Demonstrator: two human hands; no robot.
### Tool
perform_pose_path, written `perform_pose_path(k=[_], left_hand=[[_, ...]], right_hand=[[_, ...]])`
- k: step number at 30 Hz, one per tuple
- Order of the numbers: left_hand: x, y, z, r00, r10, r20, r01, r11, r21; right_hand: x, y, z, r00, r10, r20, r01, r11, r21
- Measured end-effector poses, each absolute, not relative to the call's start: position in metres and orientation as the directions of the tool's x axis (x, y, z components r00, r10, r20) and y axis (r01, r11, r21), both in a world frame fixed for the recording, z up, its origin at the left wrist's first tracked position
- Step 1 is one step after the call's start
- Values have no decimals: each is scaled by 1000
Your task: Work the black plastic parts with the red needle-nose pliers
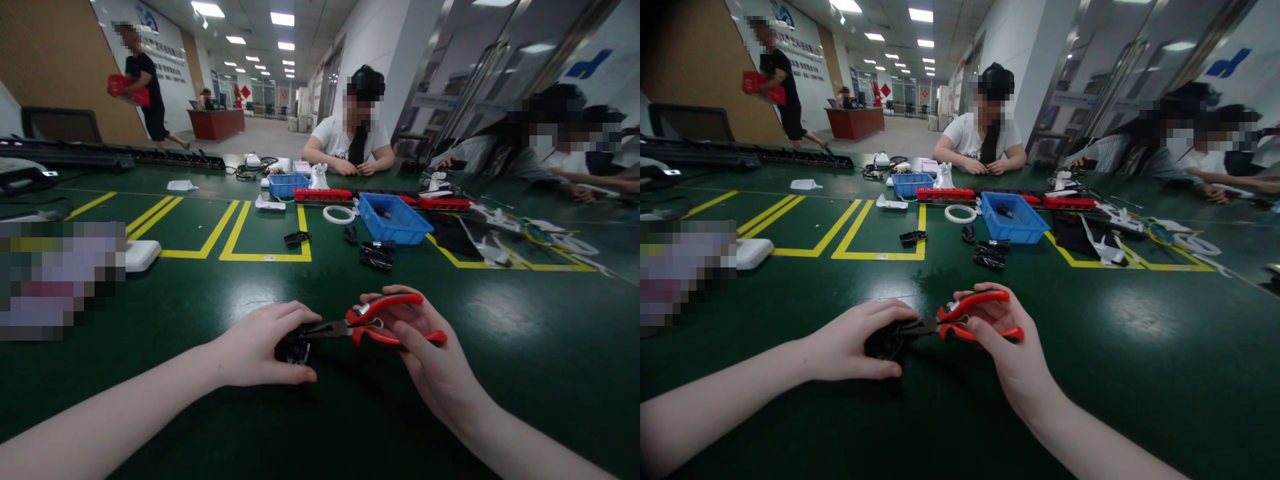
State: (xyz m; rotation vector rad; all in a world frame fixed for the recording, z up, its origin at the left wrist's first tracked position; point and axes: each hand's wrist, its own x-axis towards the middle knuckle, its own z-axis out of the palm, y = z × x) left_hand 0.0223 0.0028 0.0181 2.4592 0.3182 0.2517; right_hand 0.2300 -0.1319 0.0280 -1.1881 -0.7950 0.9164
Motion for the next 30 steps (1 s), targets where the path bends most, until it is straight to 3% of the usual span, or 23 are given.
perform_pose_path(k=[15, 30], left_hand=[[21, 3, 11, 964, 219, 149, 114, -850, 514], [21, 3, 12, 961, 232, 150, 117, -832, 542]], right_hand=[[231, -133, 25, 400, 916, 38, -133, 99, -986], [230, -136, 24, 397, 915, 72, -118, 129, -985]])
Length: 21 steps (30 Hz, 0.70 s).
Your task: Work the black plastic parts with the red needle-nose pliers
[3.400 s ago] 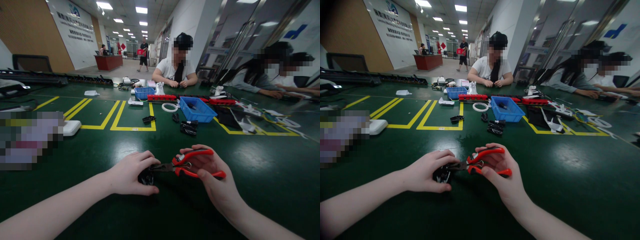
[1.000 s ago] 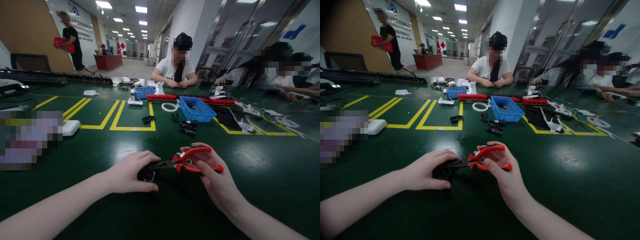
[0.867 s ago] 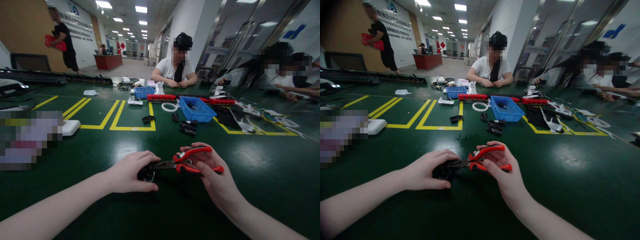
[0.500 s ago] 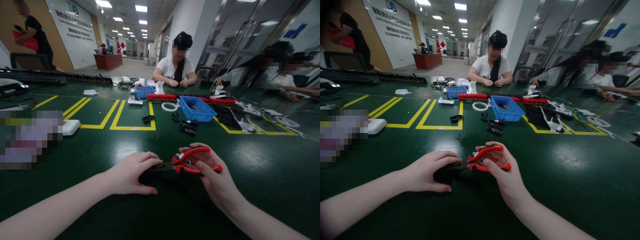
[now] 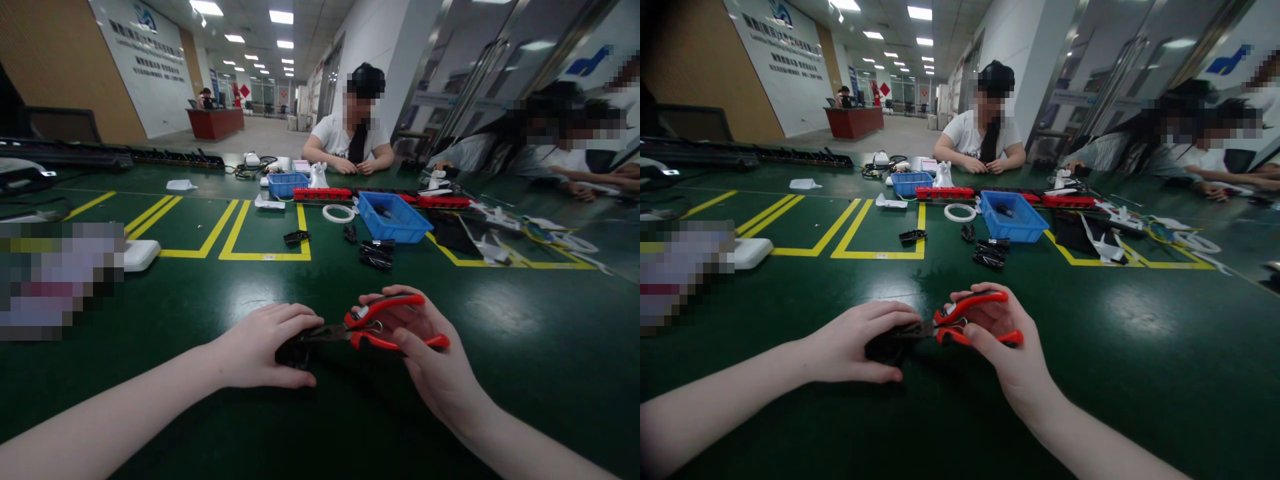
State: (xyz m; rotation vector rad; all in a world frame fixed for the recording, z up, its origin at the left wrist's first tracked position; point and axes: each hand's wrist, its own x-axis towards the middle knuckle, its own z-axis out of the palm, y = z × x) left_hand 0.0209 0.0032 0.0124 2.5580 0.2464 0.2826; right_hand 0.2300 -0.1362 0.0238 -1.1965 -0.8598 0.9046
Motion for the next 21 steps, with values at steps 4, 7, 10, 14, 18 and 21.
perform_pose_path(k=[4, 7, 10, 14, 18, 21], left_hand=[[21, 3, 12, 961, 234, 150, 117, -831, 545], [22, 3, 13, 960, 243, 142, 126, -823, 554], [21, 2, 15, 961, 250, 122, 138, -809, 572], [20, 2, 17, 956, 281, 87, 174, -777, 605], [20, 1, 20, 955, 289, 73, 181, -756, 629], [21, 1, 20, 951, 298, 78, 179, -740, 649]], right_hand=[[231, -134, 23, 393, 917, 64, -129, 124, -984], [232, -132, 24, 411, 911, 47, -143, 115, -983], [232, -130, 25, 424, 905, 34, -162, 112, -980], [233, -130, 26, 457, 889, 5, -188, 102, -977], [234, -129, 27, 481, 876, -19, -216, 98, -972], [234, -129, 28, 504, 862, -45, -244, 92, -965]])
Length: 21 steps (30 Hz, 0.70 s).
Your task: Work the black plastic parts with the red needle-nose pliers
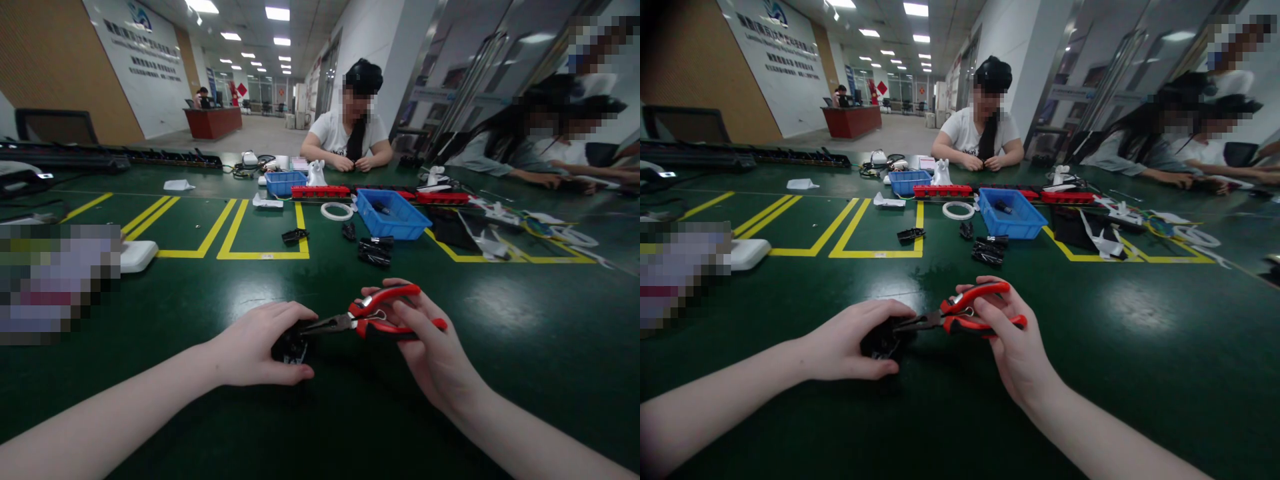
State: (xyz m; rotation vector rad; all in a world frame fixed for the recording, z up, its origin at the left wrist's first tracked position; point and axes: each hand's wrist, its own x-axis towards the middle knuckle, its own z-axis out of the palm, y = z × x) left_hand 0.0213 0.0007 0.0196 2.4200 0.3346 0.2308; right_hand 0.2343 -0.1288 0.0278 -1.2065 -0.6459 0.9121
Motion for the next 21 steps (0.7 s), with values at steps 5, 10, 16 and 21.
perform_pose_path(k=[5, 10, 16, 21], left_hand=[[21, 2, 18, 945, 316, 84, 183, -724, 665], [20, 1, 18, 932, 358, 63, 221, -695, 685], [19, 1, 17, 930, 361, 65, 212, -673, 708], [19, 4, 14, 924, 375, 71, 210, -656, 725]], right_hand=[[237, -128, 30, 536, 841, -74, -274, 91, -957], [239, -127, 29, 520, 849, -98, -296, 72, -952], [240, -127, 28, 512, 856, -80, -255, 63, -965], [240, -128, 29, 514, 857, -50, -234, 84, -969]])
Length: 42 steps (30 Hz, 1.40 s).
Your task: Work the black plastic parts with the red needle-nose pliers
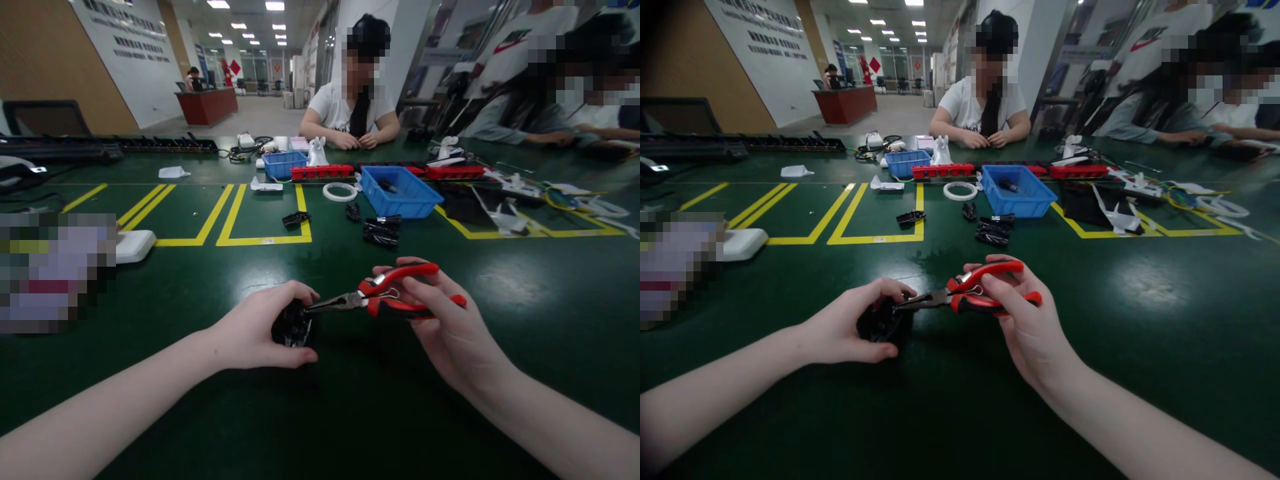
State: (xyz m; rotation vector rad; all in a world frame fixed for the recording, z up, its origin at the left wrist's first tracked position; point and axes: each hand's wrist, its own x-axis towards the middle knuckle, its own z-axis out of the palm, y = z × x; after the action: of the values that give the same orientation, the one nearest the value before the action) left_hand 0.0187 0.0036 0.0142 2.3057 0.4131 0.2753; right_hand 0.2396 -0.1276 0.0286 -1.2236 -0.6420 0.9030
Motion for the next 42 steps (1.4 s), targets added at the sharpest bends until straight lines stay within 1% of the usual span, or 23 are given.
perform_pose_path(k=[7, 13, 19, 26, 31, 34, 37, 39, 42], left_hand=[[17, 6, 10, 922, 375, 99, 173, -626, 760], [17, 6, 11, 915, 392, 98, 194, -640, 744], [18, 5, 13, 920, 380, 99, 196, -663, 722], [20, 4, 14, 909, 403, 106, 264, -753, 604], [21, 7, 10, 910, 389, 147, 253, -798, 546], [21, 9, 5, 918, 359, 169, 223, -820, 528], [21, 10, 4, 920, 351, 176, 217, -828, 516], [21, 10, 5, 916, 356, 185, 220, -831, 510], [21, 10, 7, 911, 364, 193, 225, -832, 507]], right_hand=[[242, -130, 28, 496, 867, 47, -116, 119, -986], [248, -126, 30, 542, 838, 55, -126, 145, -981], [255, -116, 19, 545, 835, 78, -78, 144, -987], [259, -108, 10, 452, 888, 87, -5, 100, -995], [267, -104, 9, 353, 911, 212, 79, 197, -977], [271, -104, 9, 298, 923, 244, 156, 205, -966], [275, -106, 8, 209, 930, 302, 295, 235, -926], [280, -107, 7, 129, 915, 381, 433, 294, -852], [287, -107, 9, -1, 887, 461, 641, 354, -681]])
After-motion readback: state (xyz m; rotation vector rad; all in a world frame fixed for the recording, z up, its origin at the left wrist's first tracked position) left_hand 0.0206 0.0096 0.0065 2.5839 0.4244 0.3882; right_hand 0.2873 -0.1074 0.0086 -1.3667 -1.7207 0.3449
